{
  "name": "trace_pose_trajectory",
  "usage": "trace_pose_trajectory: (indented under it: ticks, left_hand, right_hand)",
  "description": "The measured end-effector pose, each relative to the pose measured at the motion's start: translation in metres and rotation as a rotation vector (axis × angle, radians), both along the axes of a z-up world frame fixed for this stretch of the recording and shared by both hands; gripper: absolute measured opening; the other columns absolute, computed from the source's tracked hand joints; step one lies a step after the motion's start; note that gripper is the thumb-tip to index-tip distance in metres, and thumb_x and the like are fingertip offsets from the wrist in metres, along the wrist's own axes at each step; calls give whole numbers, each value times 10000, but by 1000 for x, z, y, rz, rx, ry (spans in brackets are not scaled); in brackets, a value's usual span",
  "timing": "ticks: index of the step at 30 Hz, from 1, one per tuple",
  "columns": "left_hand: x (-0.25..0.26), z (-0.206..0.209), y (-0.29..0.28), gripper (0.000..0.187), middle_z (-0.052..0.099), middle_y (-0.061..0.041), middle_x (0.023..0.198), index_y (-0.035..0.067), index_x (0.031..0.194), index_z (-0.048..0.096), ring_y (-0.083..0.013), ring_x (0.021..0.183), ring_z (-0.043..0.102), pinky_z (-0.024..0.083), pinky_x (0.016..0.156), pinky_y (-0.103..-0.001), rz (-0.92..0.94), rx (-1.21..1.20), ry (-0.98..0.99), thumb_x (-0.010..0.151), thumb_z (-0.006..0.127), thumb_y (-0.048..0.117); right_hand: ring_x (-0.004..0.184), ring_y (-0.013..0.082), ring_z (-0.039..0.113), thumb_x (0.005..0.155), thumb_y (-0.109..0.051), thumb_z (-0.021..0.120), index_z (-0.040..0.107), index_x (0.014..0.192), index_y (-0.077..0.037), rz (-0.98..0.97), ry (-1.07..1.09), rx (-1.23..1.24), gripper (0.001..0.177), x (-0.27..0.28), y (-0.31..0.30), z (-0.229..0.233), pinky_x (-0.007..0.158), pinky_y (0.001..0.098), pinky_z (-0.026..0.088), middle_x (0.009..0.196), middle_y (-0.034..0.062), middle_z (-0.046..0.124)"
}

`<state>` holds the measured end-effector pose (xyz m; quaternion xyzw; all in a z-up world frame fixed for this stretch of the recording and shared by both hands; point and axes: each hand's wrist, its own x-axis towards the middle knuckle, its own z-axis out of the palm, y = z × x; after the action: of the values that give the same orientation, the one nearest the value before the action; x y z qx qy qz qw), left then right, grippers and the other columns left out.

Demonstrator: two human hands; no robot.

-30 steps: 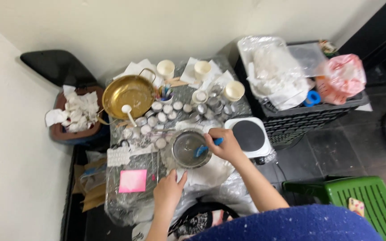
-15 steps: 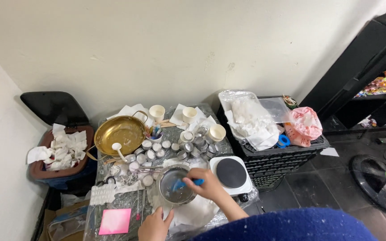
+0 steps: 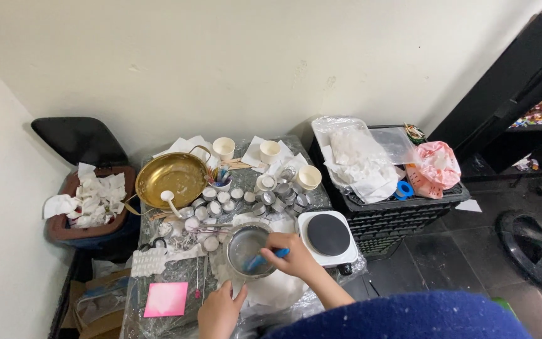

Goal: The person stands at a workbench and continuously stirs a white, semi-liquid wax mixture in a metal bowl using a blue silicone spatula, occasionally scraping the bowl's sides while the mixture thickens.

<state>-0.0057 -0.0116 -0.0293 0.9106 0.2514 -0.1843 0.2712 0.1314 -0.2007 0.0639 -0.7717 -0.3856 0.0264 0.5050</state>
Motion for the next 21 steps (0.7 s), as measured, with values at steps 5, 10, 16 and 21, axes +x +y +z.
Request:
trace_pose_trajectory:
  ticks: [5, 10, 16, 21]
  left_hand:
    - [0, 12, -1, 518, 752, -152, 874, 137, 972, 669, -387, 905, 729, 566, 774, -512, 2, 12, 7, 870, 589, 639]
    - [0, 20, -1, 520, 747, -155, 872, 123, 949, 667, -391, 895, 725, 562, 771, -518, -9, 22, 11, 878, 589, 632]
    - [0, 18, -1, 524, 751, -158, 875, 127, 966, 665, -374, 901, 741, 572, 781, -500, -14, 10, 33, 886, 580, 637]
    - [0, 16, 0, 528, 749, -148, 885, 130, 969, 666, -384, 917, 733, 569, 781, -508, -6, 15, 15, 870, 586, 642]
  right_hand:
    - [615, 315, 584, 914, -137, 717, 610, 737, 0, -79, -25, -29, 248, 9, -3, -15, 572, 391, 454, 690, 125, 590]
    - [648, 327, 588, 922, -150, 714, 619, 772, 2, 42, -37, 6, 234, 6, 3, 5, 593, 407, 463, 716, 130, 595]
    - [617, 330, 568, 930, -145, 684, 607, 752, 2, 34, 17, 12, 243, 7, -1, -3, 580, 403, 456, 690, 136, 573]
    - [622, 335, 572, 950, -181, 712, 566, 725, 3, -98, 46, -105, 325, 14, -8, -20, 582, 404, 443, 678, 137, 562]
